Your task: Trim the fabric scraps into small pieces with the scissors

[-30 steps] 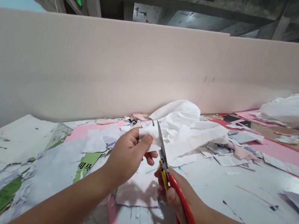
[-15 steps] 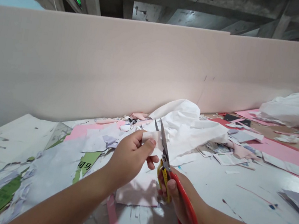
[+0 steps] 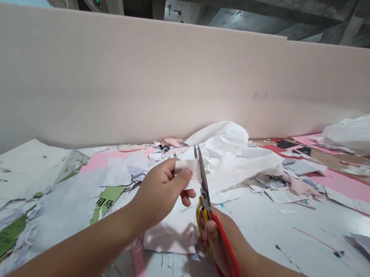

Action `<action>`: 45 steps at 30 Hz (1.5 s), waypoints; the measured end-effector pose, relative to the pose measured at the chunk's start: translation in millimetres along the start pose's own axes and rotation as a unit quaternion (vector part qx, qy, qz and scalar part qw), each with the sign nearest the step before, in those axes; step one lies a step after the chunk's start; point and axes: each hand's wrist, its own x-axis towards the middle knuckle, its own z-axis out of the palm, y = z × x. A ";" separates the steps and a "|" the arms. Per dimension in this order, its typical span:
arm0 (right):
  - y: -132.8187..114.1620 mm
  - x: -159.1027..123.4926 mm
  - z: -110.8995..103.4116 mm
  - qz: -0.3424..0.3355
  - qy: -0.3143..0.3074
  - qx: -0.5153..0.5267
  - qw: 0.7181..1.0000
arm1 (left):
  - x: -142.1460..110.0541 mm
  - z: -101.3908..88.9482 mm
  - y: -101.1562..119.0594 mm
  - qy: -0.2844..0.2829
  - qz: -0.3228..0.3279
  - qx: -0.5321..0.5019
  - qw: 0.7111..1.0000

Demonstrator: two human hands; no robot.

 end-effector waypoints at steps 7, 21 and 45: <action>0.8 -1.3 1.9 0.057 0.018 0.002 0.998 | 0.7 -0.1 0.4 -0.003 0.001 0.005 1.000; 19.3 1.5 8.0 0.058 0.059 0.274 0.958 | 4.9 -5.6 -3.8 0.003 -0.002 0.023 1.000; -47.6 13.5 -4.0 0.114 -0.007 0.120 0.986 | -27.3 -30.0 2.1 -0.267 -0.208 0.119 0.933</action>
